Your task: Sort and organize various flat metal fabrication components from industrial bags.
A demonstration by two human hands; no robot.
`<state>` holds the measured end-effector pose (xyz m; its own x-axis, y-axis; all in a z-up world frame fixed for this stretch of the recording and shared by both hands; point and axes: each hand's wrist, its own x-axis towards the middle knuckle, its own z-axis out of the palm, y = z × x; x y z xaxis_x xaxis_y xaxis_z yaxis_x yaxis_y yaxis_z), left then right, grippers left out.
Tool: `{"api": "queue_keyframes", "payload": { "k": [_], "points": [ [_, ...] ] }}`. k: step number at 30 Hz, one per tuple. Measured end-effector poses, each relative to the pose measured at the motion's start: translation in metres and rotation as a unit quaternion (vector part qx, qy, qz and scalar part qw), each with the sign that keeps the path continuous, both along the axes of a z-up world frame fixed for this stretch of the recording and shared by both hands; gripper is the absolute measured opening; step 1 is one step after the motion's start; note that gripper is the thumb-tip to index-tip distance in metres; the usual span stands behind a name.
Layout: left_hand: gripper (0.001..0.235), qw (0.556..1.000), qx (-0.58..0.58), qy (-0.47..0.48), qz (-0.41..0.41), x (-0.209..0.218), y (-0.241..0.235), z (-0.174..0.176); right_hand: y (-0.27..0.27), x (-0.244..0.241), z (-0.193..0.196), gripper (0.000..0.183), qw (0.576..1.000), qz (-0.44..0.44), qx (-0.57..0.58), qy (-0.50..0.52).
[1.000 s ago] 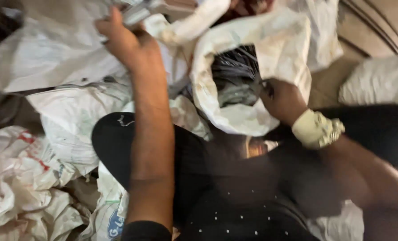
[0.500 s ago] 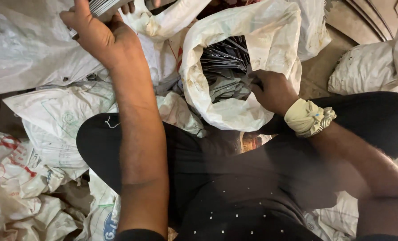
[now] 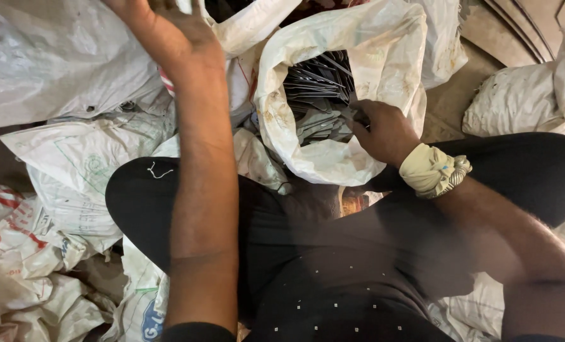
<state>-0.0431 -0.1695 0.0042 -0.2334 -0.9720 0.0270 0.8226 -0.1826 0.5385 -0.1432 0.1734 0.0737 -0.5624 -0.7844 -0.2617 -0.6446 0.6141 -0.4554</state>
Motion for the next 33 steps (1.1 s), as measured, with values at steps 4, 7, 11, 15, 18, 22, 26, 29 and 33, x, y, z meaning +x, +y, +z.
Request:
{"api": "queue_keyframes", "payload": {
  "k": [4,7,11,15,18,22,26,29,33],
  "points": [
    [0.095,0.977,0.125,0.077,-0.155,0.010,0.025,0.039,-0.004,-0.003,0.010,0.063,0.991,-0.076,-0.074,-0.079],
    [0.092,0.949,0.079,0.101,-0.288,0.013,0.052,0.044,0.014,-0.020,0.003,0.083,0.963,-0.104,-0.182,-0.171],
    [0.071,0.860,-0.350,-0.259,-0.264,0.016,0.107,0.089,0.027,-0.020,0.016,0.081,0.954,-0.013,-0.259,-0.154],
    [0.065,0.703,-0.510,-0.446,-0.217,0.045,0.146,0.106,0.009,0.005,0.046,0.078,0.937,-0.007,-0.274,-0.217],
    [0.051,0.714,-0.366,-0.529,-0.278,0.062,0.150,0.070,0.006,0.019,0.038,0.078,0.964,-0.017,-0.197,-0.176],
    [0.068,0.649,-0.390,-0.637,-0.145,0.068,0.141,0.028,0.010,0.015,0.017,0.051,0.988,0.068,-0.122,-0.073],
    [0.074,0.599,-0.272,-0.704,-0.268,0.058,0.137,0.039,-0.011,0.000,0.006,0.031,0.983,0.125,-0.109,-0.077],
    [0.078,0.578,-0.309,-0.708,-0.264,0.050,0.136,0.024,-0.053,-0.016,-0.012,0.030,0.982,0.182,-0.054,-0.022],
    [0.080,0.514,-0.286,-0.755,-0.290,0.059,0.117,0.028,-0.080,-0.011,-0.081,0.036,0.957,0.278,0.081,0.012]
  ]
}}
